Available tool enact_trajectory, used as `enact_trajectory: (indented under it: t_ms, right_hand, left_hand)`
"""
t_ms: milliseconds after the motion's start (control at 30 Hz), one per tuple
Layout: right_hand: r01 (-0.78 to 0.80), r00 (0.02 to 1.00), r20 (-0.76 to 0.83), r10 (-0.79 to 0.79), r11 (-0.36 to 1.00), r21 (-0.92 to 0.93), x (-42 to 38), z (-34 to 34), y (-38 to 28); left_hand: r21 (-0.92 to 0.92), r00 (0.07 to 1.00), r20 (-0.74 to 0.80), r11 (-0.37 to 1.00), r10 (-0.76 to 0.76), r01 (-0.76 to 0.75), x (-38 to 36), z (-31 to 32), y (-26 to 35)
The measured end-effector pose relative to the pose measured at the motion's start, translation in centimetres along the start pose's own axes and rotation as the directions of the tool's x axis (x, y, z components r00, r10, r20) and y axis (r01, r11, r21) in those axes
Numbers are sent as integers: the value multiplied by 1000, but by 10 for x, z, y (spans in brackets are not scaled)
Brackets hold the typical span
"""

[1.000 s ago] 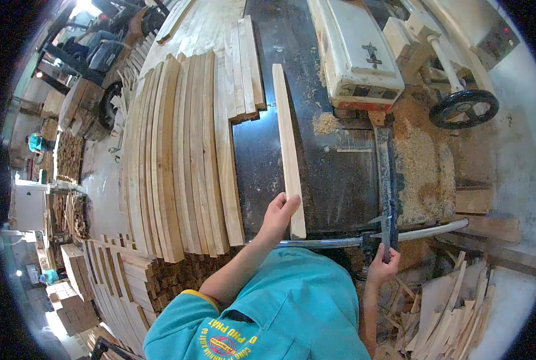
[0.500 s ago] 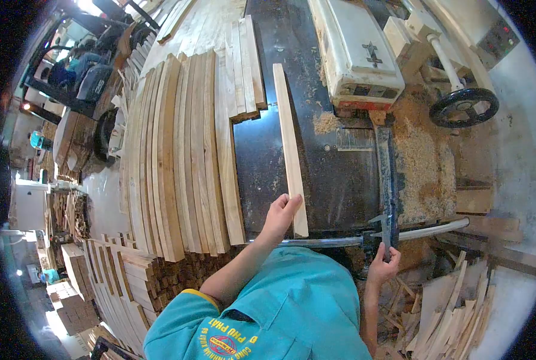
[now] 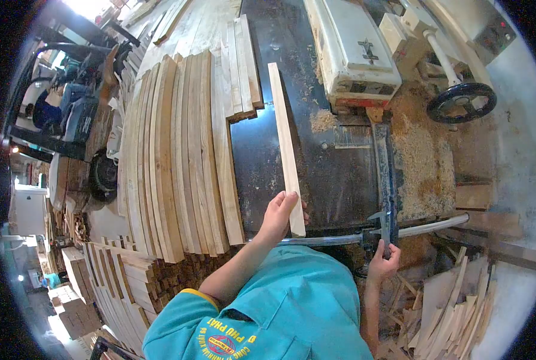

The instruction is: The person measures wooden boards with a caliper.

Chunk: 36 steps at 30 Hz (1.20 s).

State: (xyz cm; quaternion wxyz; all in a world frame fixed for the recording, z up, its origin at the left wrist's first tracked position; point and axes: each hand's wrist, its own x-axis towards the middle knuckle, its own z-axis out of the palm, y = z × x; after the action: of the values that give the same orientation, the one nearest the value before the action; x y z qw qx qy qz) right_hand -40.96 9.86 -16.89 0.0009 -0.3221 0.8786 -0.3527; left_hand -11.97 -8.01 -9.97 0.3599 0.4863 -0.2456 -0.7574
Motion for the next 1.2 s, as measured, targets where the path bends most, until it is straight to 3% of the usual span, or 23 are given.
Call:
enact_trajectory:
  t_ms: [167,267,333,367,433,467,1200]
  right_hand:
    - [26,1000,-13,-27,998,-65,0,-1,-3]
    - [24,1000,-19,-25,1000,-12,-1,1,-1]
    - [44,999,-22,-44,999,-18,-1,2,2]
    - [65,998,-25,-66,998,-21,0,3,4]
    - [53,999,-13,-53,999,-10,0,3,5]
    - [40,999,0,-40,999,0,0,3,6]
    - [73,996,-43,-74,997,-34,1,4,6]
  left_hand:
    - [-78,1000,23,997,-15,17,-1,-1,-1]
    - [-145,998,-64,989,3,-12,-2,4,-1]
    - [-303,969,-132,939,-208,160,-14,15,19]
    - [-303,969,-133,939,-209,161,-12,9,15]
    - [-361,987,128,922,-102,142,-5,-3,9]
    - [-403,988,139,908,-61,112,-1,-4,3]
    - [-407,986,158,906,-52,113,-6,-1,11]
